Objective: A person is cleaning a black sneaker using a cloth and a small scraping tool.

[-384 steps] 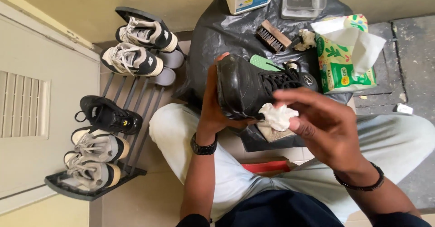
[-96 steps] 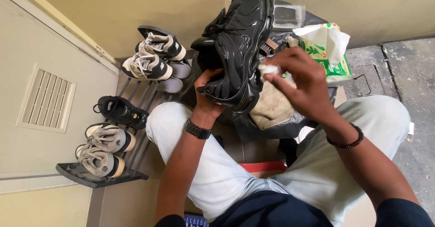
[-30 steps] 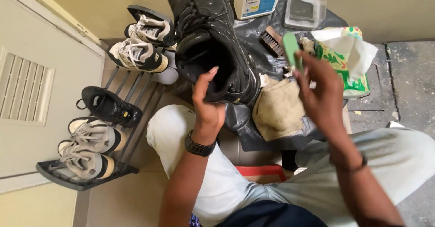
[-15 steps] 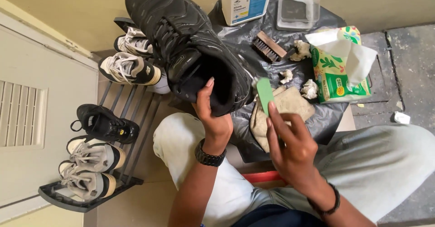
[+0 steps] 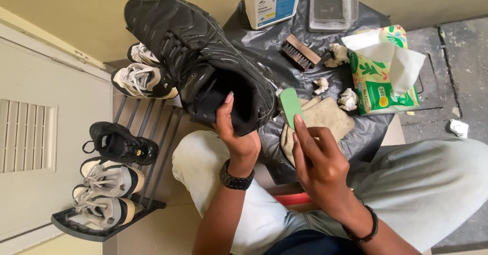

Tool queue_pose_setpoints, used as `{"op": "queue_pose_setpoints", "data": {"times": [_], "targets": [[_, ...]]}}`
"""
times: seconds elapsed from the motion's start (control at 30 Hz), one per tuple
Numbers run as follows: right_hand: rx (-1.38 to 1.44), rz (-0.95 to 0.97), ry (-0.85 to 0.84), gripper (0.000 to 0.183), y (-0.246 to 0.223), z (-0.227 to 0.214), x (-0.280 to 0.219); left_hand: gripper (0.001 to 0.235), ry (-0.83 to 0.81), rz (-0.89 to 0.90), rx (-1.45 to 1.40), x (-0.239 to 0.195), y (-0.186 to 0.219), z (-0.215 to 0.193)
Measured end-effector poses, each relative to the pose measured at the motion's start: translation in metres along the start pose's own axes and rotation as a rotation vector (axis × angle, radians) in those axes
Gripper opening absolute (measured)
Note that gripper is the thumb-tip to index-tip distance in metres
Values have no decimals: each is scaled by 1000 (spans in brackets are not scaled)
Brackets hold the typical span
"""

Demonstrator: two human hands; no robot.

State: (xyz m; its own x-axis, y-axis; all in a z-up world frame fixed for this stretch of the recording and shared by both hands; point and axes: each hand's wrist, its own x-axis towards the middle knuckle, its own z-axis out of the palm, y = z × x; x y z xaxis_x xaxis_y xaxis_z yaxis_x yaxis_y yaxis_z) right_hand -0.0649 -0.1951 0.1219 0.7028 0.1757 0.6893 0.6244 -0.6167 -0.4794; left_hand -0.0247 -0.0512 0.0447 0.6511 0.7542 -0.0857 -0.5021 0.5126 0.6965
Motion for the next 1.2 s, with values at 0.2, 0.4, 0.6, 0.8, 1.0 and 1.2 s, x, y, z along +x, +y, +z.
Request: {"op": "queue_pose_setpoints", "data": {"times": [0.2,0.4,0.6,0.8,1.0,1.2], "targets": [[28,-12,18,32,12,5,28,33,-19,-24,22,-5,-20,-14],[44,-45,12,33,4,2,16,28,10,-29,-15,-3,-3,-3],[-35,-26,-7,34,7,1,6,31,-25,12,7,-3,-7,-10],[97,-75,33,36,12,9,33,31,-24,-7,-11,-7,1,8],[-48,-75,-23,34,7,2,-10,30,-22,43,12,-1,-2,-7],[40,-84,38,36,16,14,29,33,-70,14,14,-2,-1,2]]}}
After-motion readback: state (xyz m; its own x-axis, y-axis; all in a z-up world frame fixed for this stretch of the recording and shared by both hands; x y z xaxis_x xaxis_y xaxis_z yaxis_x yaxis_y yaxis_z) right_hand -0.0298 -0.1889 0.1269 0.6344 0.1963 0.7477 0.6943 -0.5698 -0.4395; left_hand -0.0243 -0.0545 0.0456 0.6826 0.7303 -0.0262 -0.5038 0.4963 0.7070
